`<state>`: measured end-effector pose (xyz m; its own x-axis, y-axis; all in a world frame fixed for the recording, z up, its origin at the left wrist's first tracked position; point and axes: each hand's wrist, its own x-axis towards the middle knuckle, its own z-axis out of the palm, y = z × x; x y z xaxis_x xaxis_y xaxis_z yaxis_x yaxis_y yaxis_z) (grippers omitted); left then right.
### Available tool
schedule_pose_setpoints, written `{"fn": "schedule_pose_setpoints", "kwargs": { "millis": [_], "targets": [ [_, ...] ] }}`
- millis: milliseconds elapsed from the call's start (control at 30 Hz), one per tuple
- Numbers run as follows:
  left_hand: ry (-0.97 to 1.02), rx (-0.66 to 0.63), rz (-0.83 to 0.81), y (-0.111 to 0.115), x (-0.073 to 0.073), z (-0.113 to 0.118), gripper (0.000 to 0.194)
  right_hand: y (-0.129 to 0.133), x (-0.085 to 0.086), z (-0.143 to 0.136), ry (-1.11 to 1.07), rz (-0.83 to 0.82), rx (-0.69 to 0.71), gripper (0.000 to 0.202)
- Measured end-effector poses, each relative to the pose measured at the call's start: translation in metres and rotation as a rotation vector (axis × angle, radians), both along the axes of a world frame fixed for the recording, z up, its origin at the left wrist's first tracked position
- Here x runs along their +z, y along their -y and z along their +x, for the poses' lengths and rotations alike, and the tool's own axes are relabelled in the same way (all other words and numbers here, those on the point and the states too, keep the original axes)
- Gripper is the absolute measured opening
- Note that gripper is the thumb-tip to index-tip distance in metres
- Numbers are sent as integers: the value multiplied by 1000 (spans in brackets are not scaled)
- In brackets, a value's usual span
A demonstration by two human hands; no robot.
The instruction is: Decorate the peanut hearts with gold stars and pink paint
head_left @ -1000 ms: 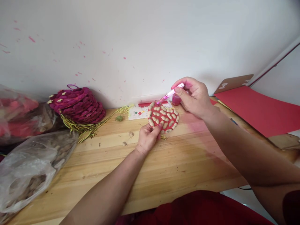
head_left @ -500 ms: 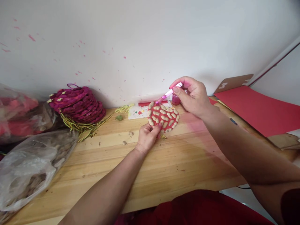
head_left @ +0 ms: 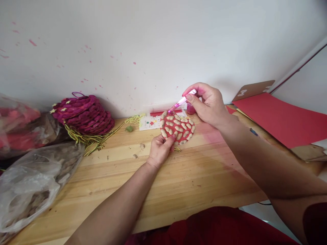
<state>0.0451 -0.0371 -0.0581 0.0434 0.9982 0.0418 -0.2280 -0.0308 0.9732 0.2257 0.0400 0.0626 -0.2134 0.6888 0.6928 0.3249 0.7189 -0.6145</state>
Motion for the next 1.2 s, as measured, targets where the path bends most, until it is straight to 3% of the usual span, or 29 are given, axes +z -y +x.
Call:
{"fn": "schedule_pose_setpoints", "kwargs": {
  "millis": [567, 1200],
  "targets": [
    [46, 8, -30, 2, 8, 1, 55, -5, -7, 10, -39, -4, -33, 34],
    [63, 15, -50, 2, 9, 0, 55, 2, 1, -1, 25, 29, -22, 38]
  ]
}}
